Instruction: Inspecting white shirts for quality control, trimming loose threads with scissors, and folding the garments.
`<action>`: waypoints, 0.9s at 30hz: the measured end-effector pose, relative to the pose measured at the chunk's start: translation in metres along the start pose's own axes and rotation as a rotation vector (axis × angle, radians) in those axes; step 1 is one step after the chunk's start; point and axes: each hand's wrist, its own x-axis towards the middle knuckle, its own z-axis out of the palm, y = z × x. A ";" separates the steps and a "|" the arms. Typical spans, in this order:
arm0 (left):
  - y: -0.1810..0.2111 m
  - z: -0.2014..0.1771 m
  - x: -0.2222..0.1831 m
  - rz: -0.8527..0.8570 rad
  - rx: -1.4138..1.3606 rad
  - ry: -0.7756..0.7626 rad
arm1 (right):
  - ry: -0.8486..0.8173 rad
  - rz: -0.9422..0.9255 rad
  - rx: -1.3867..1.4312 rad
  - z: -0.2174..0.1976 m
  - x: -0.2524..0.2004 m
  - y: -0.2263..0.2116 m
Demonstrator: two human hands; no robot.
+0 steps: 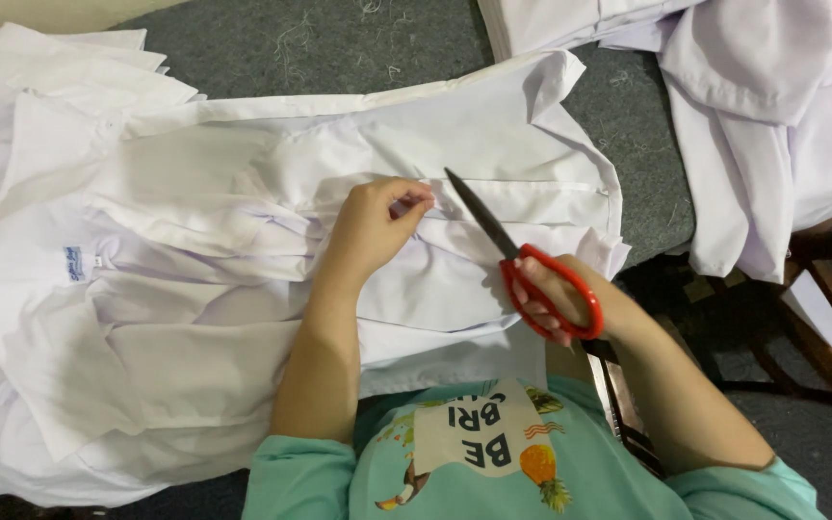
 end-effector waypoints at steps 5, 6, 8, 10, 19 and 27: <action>0.000 -0.006 0.005 -0.070 -0.064 0.056 | 0.480 0.076 -0.348 -0.053 -0.030 -0.033; -0.002 -0.007 0.007 -0.069 -0.066 0.065 | 0.476 0.070 -0.355 -0.057 -0.030 -0.037; -0.007 -0.007 0.009 -0.061 0.011 0.143 | 0.801 0.149 -0.811 -0.064 -0.030 -0.046; -0.008 -0.007 0.012 -0.059 0.031 0.192 | 0.837 0.183 -0.909 -0.093 -0.016 -0.023; 0.008 -0.023 0.033 -0.189 0.140 0.275 | 0.951 -0.059 -1.069 -0.114 0.011 -0.011; 0.005 -0.074 0.108 0.079 0.278 0.412 | 0.039 -0.489 -0.869 -0.043 0.048 -0.085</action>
